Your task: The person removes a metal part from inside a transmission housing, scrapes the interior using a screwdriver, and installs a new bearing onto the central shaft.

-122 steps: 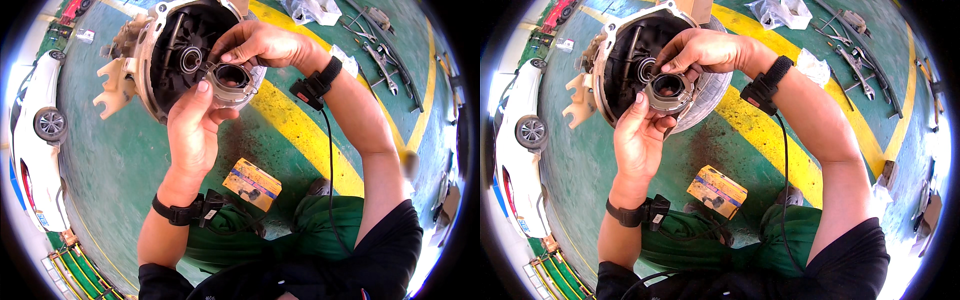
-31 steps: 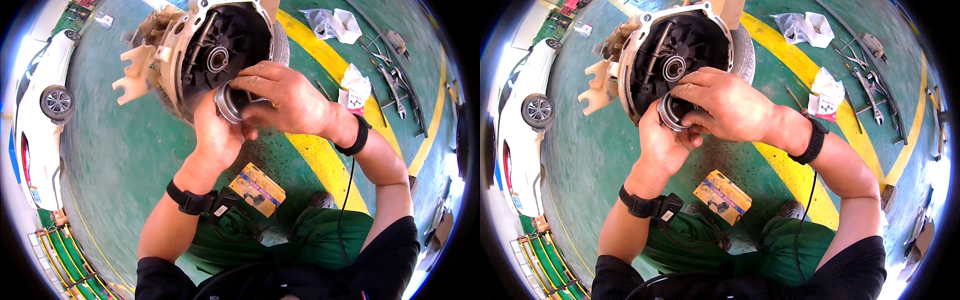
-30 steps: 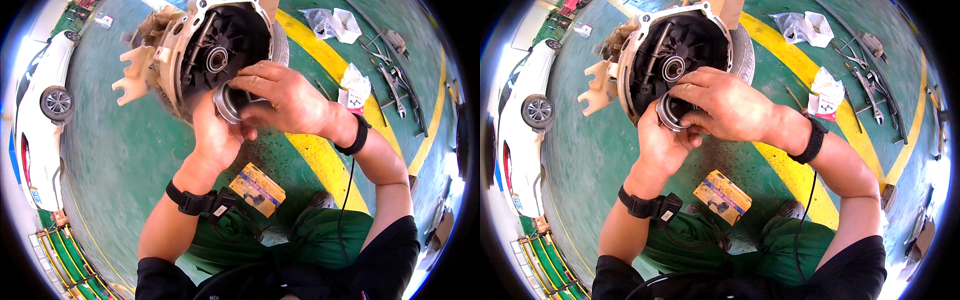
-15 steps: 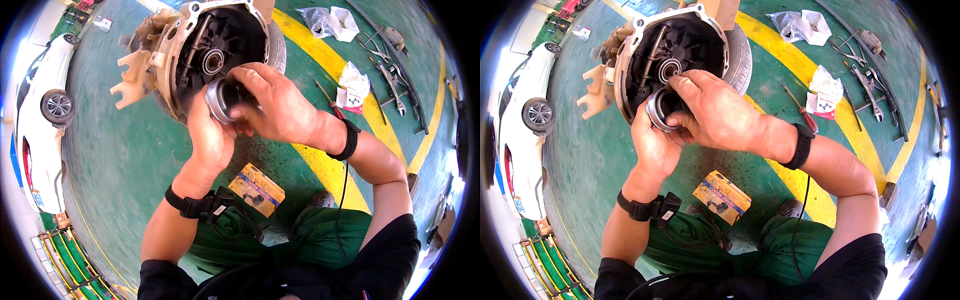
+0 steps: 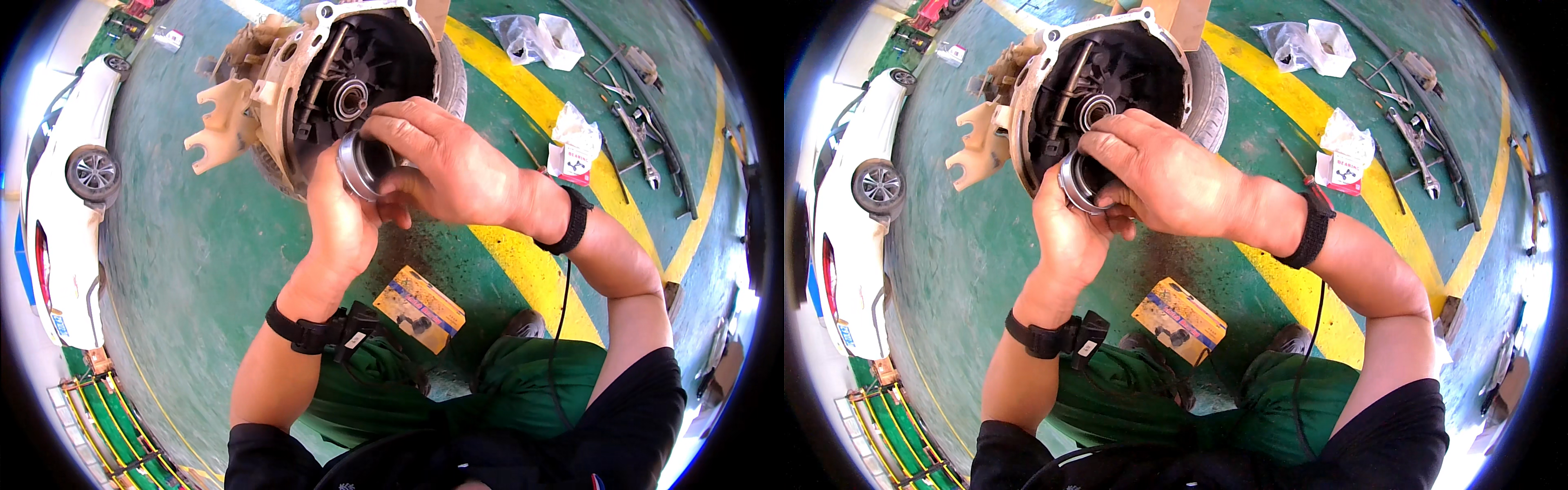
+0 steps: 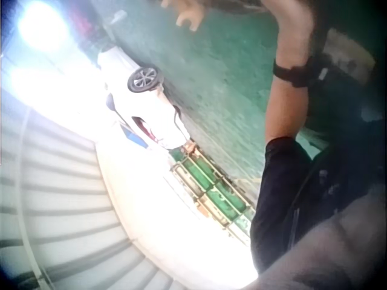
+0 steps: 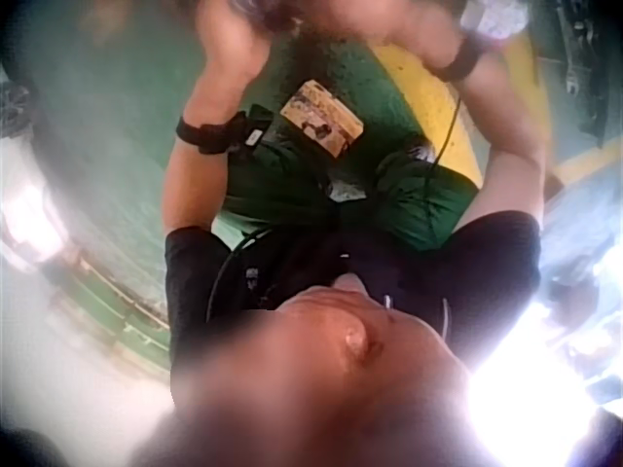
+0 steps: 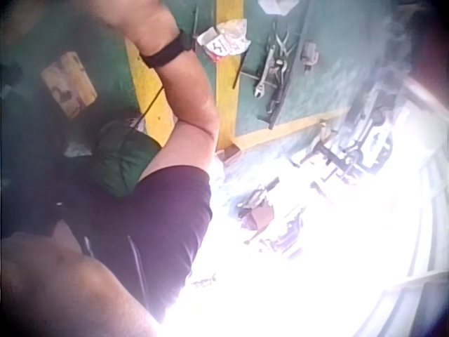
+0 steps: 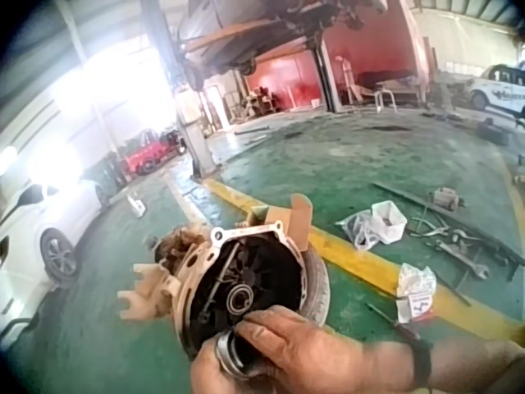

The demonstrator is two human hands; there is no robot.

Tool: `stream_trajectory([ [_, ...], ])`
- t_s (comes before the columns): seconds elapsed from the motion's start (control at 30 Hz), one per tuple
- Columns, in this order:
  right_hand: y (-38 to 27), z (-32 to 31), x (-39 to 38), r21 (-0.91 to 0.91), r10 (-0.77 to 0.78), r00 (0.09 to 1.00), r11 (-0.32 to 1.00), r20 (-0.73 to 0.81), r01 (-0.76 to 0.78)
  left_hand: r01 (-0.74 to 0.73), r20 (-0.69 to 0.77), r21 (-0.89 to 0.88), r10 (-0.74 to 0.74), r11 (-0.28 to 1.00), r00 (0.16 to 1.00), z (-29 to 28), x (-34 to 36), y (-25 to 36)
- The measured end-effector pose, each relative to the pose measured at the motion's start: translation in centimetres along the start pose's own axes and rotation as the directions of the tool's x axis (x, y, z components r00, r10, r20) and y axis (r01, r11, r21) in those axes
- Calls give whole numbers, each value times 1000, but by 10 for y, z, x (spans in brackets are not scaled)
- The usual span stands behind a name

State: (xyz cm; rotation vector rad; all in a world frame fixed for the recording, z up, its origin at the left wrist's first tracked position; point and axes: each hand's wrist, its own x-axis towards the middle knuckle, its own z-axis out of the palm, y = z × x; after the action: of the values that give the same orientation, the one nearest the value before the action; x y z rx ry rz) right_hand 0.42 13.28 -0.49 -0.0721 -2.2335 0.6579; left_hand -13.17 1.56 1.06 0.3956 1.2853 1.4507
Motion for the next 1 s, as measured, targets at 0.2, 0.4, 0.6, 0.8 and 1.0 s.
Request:
stream_trajectory([
  [0.2,12,-17,8,71,-71,993,995,90,64,130,129,13,-130,991,983,0,-1,7],
  [0.4,0,-2,-14,209,236,972,949,15,-234,141,68,-70,-136,988,988,-5,2,-5],
  [0.6,3,12,-11,137,316,949,940,-10,-312,108,4,-13,-108,994,994,3,-1,-8],
  [0.8,27,-11,10,404,523,838,741,154,-537,251,260,-137,-209,958,943,0,7,-2],
  [1.0,47,-30,7,484,363,743,585,562,-651,388,414,-229,-271,893,869,-5,16,-1],
])
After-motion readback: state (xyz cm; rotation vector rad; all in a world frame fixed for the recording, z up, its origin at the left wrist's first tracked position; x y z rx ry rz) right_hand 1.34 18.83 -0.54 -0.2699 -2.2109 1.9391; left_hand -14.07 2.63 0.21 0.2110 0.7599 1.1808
